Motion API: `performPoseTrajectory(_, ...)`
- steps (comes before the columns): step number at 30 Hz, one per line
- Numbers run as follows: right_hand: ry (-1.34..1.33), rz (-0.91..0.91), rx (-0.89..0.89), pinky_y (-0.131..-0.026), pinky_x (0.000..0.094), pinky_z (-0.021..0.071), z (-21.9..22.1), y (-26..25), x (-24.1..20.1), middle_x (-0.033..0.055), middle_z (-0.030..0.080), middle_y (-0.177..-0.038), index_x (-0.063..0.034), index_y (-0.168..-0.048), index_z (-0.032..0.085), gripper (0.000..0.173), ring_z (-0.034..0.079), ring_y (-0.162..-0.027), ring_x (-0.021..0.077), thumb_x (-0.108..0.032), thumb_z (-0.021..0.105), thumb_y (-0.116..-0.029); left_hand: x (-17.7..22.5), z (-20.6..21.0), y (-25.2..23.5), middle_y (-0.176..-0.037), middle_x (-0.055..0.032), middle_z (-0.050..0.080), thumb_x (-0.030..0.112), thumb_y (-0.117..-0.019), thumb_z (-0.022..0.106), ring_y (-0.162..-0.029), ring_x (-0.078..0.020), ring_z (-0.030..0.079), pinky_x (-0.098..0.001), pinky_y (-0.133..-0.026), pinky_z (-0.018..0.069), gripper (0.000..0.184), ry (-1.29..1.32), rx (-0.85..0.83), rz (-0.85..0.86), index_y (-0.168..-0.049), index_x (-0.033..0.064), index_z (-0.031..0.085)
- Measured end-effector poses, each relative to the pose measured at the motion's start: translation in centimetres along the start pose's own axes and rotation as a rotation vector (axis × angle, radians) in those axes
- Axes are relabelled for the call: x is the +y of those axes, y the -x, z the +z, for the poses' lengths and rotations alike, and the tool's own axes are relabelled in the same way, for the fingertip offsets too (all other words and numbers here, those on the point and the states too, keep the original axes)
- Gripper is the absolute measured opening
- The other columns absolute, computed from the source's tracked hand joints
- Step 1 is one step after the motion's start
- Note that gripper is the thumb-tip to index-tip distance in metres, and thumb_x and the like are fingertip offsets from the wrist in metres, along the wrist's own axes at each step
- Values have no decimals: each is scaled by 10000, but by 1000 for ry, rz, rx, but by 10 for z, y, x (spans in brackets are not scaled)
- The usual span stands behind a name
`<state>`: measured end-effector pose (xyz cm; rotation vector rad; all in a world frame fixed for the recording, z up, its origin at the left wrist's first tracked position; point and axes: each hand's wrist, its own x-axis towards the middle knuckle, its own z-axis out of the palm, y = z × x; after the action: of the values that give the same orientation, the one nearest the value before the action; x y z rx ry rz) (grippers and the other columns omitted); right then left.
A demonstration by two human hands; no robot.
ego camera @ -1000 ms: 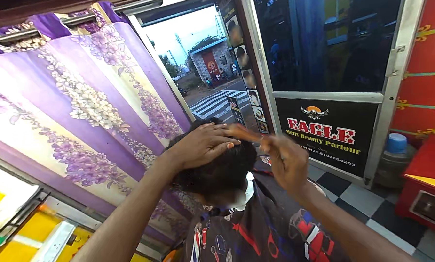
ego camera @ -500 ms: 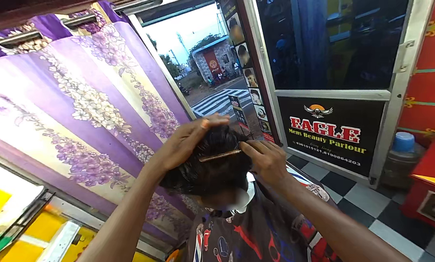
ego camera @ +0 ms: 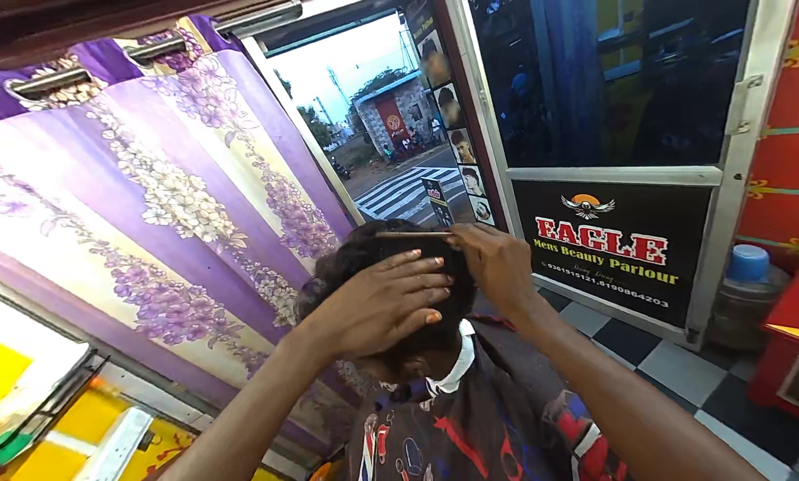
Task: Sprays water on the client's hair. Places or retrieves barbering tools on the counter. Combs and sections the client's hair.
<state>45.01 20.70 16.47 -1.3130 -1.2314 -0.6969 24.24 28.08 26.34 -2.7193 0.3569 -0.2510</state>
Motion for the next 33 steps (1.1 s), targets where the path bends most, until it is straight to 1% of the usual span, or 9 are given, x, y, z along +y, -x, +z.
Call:
performPoseTrajectory(2, -88, 150, -3, -639, 464, 593, -11, -4, -1, 85, 760, -960, -84, -1158, 747, 233, 730, -755, 237, -196, 586, -1032, -15, 0, 5, -1512, 66, 550, 387, -1117, 273, -1491, -161, 389, -456, -1263, 264, 498, 60, 39, -41, -1375, 216, 662)
performPoseTrajectory(5, -164, 207, 56, -618, 395, 612, -31, 1, -7, 88, 728, -985, -46, -1216, 686, 253, 702, -712, 181, -189, 545, -1061, -28, 2, 11, -1520, 78, 540, 433, -1116, 247, -1495, -162, 380, -499, -1259, 243, 522, 201, 92, -138, -1399, 254, 647)
performPoseTrajectory(8, -76, -95, 96, -670, 359, 590, -43, 24, -29, 97, 714, -956, -25, -1130, 699, 247, 692, -787, 181, -154, 500, -1063, -33, 4, 12, -1472, 59, 589, 423, -1112, 266, -1460, -174, 437, -505, -1243, 272, 520, 287, 132, -174, -1365, 227, 676)
performPoseTrajectory(12, 79, -582, -62, -733, 327, 542, -46, 50, -42, 36, 734, -993, -192, -1191, 692, 218, 687, -860, 186, -130, 560, -1028, -36, 8, 14, -1471, 55, 592, 408, -1111, 309, -1449, -176, 454, -522, -1230, 279, 480, 307, 156, -182, -1378, 230, 667)
performPoseTrajectory(24, 245, -670, -3, -763, 378, 546, -30, 12, -31, 70, 734, -993, -166, -1129, 766, 282, 693, -879, 238, -46, 579, -956, -35, 2, 7, -1473, 2, 592, 411, -1116, 296, -1440, -199, 464, -530, -1216, 275, 503, 412, 137, -222, -1396, 192, 651)
performPoseTrajectory(27, 258, -654, 17, -767, 400, 550, -26, -4, -29, 87, 742, -992, -159, -1122, 777, 296, 701, -882, 258, -29, 568, -956, -30, -17, 17, -1475, -58, 585, 397, -1123, 245, -1449, -192, 453, -472, -1244, 281, 572, 639, 397, -246, -1395, 67, 625)
performPoseTrajectory(30, 243, -662, -31, -761, 421, 548, -25, -15, -23, 102, 745, -1008, -134, -1149, 764, 303, 698, -873, 279, -36, 541, -968, 7, -27, 34, -1317, -137, 668, 324, -1131, 276, -1299, -231, 600, -440, -1143, 471, 550, 600, 877, -258, -1227, -47, 670)
performPoseTrajectory(31, 246, -664, -39, -762, 421, 552, -25, -17, -20, 98, 745, -1008, -133, -1143, 763, 305, 700, -872, 277, -31, 535, -968, 21, -18, 42, -1262, -124, 692, 341, -1127, 293, -1256, -227, 626, -441, -1106, 504, 544, 511, 930, -230, -1168, -28, 691)
performPoseTrajectory(33, 252, -664, -44, -760, 417, 552, -25, -21, -17, 95, 745, -1002, -132, -1131, 762, 292, 703, -877, 274, -17, 544, -973, 45, 13, 56, -1289, -64, 693, 390, -1123, 289, -1307, -200, 590, -420, -1133, 469, 537, 302, 775, -120, -1163, 67, 716)
